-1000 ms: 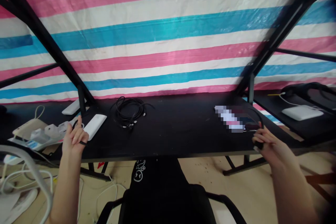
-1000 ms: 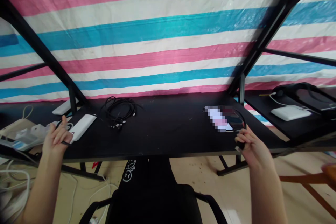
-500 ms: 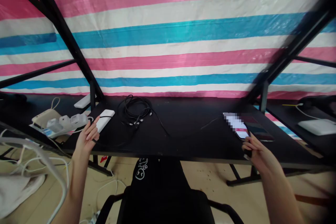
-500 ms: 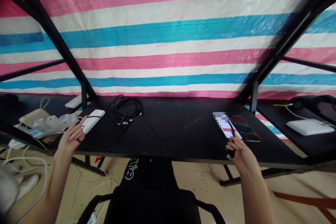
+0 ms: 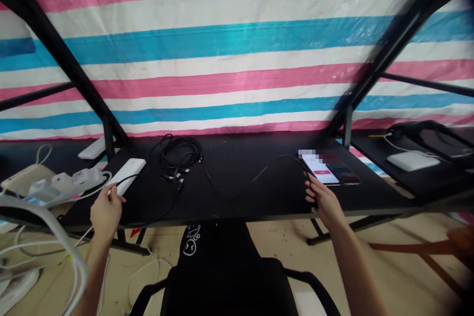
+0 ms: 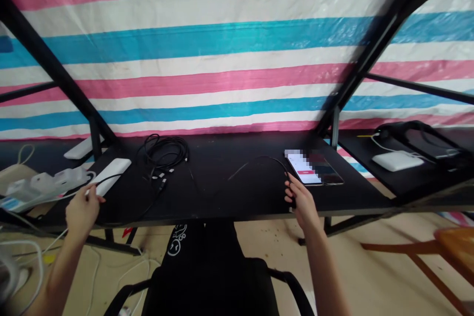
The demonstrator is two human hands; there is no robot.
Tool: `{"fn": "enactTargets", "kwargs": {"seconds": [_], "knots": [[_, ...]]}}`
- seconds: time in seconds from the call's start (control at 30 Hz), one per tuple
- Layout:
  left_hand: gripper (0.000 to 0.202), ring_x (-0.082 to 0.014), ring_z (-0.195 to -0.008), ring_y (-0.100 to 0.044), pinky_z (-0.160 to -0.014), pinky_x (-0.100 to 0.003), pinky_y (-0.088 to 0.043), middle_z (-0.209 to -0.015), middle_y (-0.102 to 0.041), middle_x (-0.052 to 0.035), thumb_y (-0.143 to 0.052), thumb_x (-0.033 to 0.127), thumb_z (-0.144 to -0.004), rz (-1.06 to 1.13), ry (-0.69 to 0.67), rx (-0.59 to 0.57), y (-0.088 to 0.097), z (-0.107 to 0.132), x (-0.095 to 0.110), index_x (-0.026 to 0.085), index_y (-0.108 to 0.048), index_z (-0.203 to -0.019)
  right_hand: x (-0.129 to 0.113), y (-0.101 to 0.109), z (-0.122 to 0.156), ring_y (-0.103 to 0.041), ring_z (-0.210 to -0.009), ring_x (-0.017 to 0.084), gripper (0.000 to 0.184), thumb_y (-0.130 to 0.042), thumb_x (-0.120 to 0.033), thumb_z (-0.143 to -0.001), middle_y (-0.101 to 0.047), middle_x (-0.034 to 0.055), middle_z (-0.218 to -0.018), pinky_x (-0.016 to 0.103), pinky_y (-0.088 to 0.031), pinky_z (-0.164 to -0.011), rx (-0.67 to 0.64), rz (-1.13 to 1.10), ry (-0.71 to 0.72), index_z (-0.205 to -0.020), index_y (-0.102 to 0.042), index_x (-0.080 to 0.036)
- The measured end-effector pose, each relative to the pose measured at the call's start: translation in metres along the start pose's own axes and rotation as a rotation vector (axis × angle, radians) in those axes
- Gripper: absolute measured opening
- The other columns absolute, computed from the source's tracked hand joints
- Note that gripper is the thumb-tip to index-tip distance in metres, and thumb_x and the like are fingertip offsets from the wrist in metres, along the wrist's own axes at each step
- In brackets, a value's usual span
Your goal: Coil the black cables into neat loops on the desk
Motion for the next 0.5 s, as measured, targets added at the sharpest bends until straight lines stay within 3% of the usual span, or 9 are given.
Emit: {"fn": "enactTargets", "kwargs": {"seconds": [0.07,0.17,0.27,0.33,0.43,0.5], "knots": [[0.013,-0.0151,-0.054,-0.041,-0.052,-0.024,-0.025,-0.064,-0.052,-0.0031,-0.057,0.018,-0.076,-0.178,-0.146,0.043,-0.004,0.004,0.006,0.019,-0.063,-0.087,-0.008,-0.010,0.004,-0.028,-0.048,0.002,0.041,-0.074,-0.032,-0.064,-0.047,-0.0032,-0.074,0.011,-0.025,-0.034,-0.057,0.023,-0.003,-0.102,-0.069,-0.019],[0.021,-0.0279,-0.081,-0.054,-0.067,-0.035,-0.037,-0.087,-0.057,-0.0120,-0.059,0.018,-0.074,-0.195,-0.246,0.070,-0.012,0.013,0.018,0.017,-0.065,-0.094,-0.018,-0.027,0.012,-0.021,-0.047,0.002,0.041,-0.070,-0.041,-0.073,-0.036,-0.0051,-0.069,0.011,-0.019,-0.034,-0.128,0.084,0.023,-0.107,-0.067,-0.020],[0.038,-0.0417,-0.113,-0.047,-0.089,-0.054,-0.035,-0.118,-0.053,-0.0237,-0.054,0.034,-0.082,-0.234,-0.324,0.100,-0.022,0.028,0.044,0.014,-0.060,-0.114,-0.022,-0.051,0.022,-0.019,-0.048,0.003,0.040,-0.068,-0.044,-0.075,-0.032,-0.0053,-0.068,0.012,-0.017,-0.035,-0.217,0.136,0.048,-0.106,-0.067,-0.019],[0.049,-0.0401,-0.126,-0.038,-0.101,-0.056,-0.027,-0.132,-0.046,-0.0256,-0.043,0.042,-0.088,-0.273,-0.448,0.104,-0.032,0.043,0.069,0.010,-0.054,-0.125,-0.018,-0.070,0.028,-0.020,-0.048,0.003,0.039,-0.067,-0.045,-0.075,-0.032,-0.0048,-0.068,0.014,-0.016,-0.036,-0.275,0.146,0.043,-0.103,-0.067,-0.018],[0.057,-0.0350,-0.137,-0.027,-0.111,-0.052,-0.014,-0.139,-0.044,-0.0233,-0.035,0.046,-0.091,-0.297,-0.663,-0.078,-0.053,0.067,0.102,0.005,-0.050,-0.129,-0.007,-0.098,0.035,-0.020,-0.049,0.004,0.039,-0.065,-0.047,-0.077,-0.030,-0.0048,-0.069,0.015,-0.016,-0.037,-0.366,0.143,0.026,-0.104,-0.065,-0.019],[0.056,-0.0311,-0.135,-0.033,-0.113,-0.052,-0.010,-0.135,-0.051,-0.0177,-0.029,0.044,-0.093,-0.242,-0.657,-0.249,-0.065,0.076,0.115,0.009,-0.050,-0.130,0.000,-0.111,0.038,-0.020,-0.050,0.004,0.038,-0.064,-0.047,-0.078,-0.029,-0.0047,-0.069,0.015,-0.016,-0.038,-0.405,0.135,0.025,-0.104,-0.065,-0.020]]}}
Point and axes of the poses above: each hand's wrist, its own z-axis away from the middle knuckle, its own y-axis out of the back of the hand, x = y × z, the point moved 2 cm from there along -z, towards the middle knuckle
